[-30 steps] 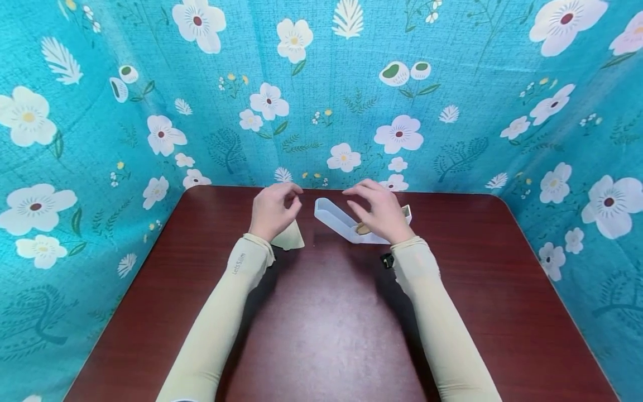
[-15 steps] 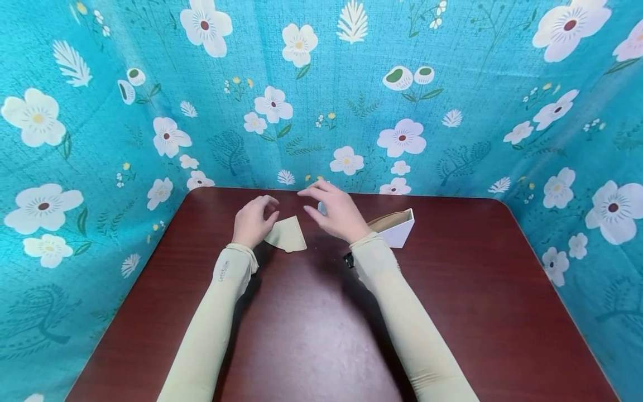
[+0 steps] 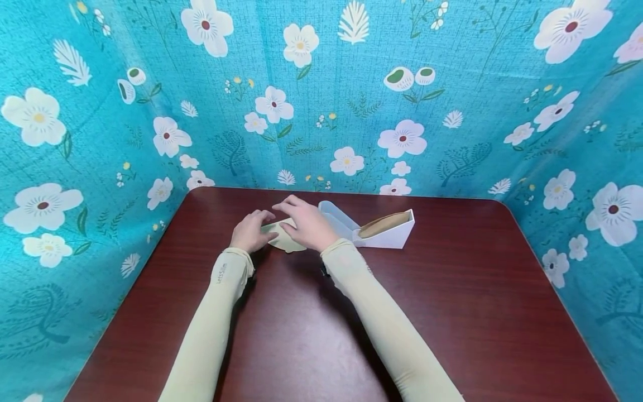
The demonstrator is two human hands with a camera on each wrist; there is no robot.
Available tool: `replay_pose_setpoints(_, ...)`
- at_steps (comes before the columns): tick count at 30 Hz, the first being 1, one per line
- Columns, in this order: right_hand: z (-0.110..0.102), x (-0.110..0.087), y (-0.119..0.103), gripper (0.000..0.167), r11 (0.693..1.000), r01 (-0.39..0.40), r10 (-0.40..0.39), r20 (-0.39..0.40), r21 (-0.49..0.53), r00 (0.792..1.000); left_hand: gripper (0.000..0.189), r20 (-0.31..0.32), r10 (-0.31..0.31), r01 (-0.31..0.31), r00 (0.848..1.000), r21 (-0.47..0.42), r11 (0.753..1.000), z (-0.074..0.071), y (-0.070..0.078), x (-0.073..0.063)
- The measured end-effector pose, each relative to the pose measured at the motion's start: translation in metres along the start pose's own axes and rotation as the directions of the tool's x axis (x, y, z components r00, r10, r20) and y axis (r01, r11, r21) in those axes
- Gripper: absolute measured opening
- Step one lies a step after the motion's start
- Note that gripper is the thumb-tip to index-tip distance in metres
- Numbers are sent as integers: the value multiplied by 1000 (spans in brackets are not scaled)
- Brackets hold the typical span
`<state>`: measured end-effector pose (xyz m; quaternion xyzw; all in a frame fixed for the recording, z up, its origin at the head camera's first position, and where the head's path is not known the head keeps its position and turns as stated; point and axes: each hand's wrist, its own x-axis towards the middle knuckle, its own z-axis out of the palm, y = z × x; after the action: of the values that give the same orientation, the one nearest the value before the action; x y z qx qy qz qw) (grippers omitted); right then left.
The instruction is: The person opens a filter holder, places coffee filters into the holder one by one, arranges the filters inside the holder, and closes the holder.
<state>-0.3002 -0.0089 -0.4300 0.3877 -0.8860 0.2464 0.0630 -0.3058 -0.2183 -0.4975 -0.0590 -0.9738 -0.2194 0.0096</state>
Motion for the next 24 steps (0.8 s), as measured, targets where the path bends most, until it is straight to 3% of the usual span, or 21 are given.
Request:
replay_pose_setpoints(8,22,2,-4,56,997,-70,73,96,-29,993,63,88,-30,26,996,47,999,7,-5,-4)
replay_pose_setpoints(18,29,-4,4,64,992,-115,121,182,-41,976,57,94,-2,-1,996,37,999,8,-6,-3)
replay_pose_setpoints(24,27,-6,6,63,992,-118,124,199,-38,972,70,124,-22,15,992,53,998,7,-12,0)
